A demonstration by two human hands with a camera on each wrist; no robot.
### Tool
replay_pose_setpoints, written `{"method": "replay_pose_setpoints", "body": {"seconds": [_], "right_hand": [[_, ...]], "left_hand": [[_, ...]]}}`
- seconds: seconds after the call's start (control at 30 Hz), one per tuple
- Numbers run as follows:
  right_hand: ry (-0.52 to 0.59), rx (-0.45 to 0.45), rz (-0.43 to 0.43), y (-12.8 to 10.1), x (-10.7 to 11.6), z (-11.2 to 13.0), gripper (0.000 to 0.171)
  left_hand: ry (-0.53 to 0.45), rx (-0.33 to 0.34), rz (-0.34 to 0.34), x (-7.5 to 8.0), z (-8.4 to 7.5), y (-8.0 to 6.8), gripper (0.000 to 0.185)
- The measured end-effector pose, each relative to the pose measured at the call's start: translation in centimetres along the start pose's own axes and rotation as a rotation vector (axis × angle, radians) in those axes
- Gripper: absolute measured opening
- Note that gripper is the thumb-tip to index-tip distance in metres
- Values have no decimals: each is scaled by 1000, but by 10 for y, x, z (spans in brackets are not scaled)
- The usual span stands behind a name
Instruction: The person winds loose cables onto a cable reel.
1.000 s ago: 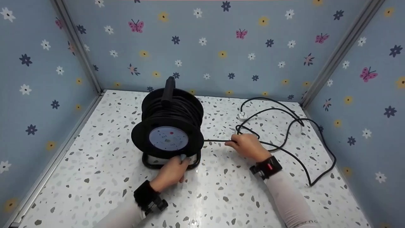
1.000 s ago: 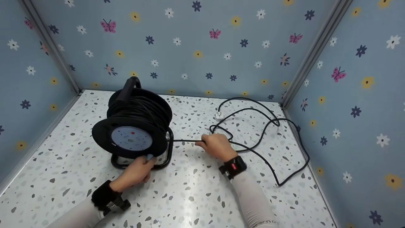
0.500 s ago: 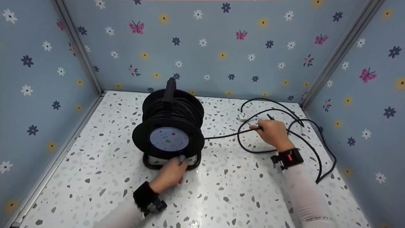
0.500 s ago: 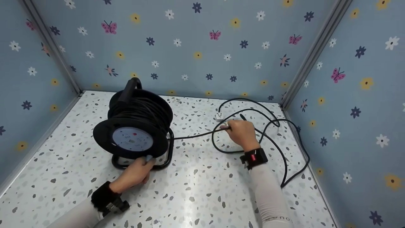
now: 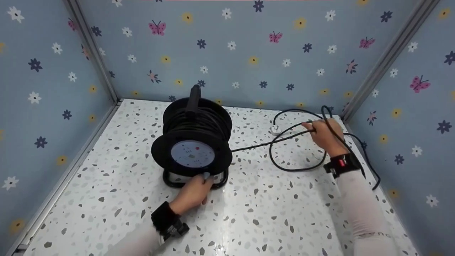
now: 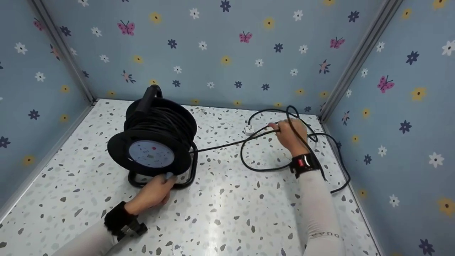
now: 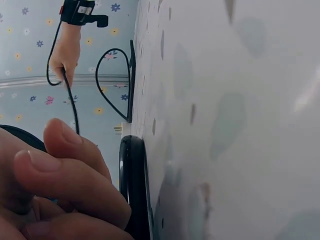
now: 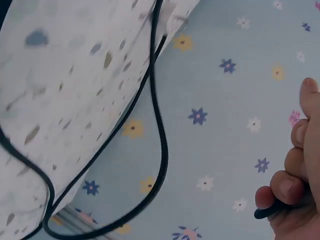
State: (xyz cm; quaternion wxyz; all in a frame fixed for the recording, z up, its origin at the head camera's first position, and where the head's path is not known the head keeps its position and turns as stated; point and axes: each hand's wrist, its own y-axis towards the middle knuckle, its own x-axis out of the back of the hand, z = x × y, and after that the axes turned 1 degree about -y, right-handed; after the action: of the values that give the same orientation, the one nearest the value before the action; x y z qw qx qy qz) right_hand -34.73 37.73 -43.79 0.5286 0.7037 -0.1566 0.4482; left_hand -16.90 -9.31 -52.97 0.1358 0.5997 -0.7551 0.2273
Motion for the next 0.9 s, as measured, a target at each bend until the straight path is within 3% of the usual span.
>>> {"method": "replay_pose_setpoints", "body": {"seconds": [0.33,0.43,0.53,0.63,0.8,0.9], "right_hand": [[-146,302,-252,25,37,-45,57],[-182,321,-270,27,48,-61,51],[-236,299,-234,24,57,-75,47],[-296,189,-161,20,67,-82,49],[-385,-290,30,9,84,-91,70],[-354,-432,178,-1,91,-97,77]], "left_hand": [[11,-10,-2,2,-2,0,54],[15,-2,-2,1,-3,0,52],[25,-3,-4,1,-3,1,51],[25,-10,-1,1,-2,1,52],[19,-24,-7,3,1,1,51],[22,-26,-9,5,4,0,49]]}}
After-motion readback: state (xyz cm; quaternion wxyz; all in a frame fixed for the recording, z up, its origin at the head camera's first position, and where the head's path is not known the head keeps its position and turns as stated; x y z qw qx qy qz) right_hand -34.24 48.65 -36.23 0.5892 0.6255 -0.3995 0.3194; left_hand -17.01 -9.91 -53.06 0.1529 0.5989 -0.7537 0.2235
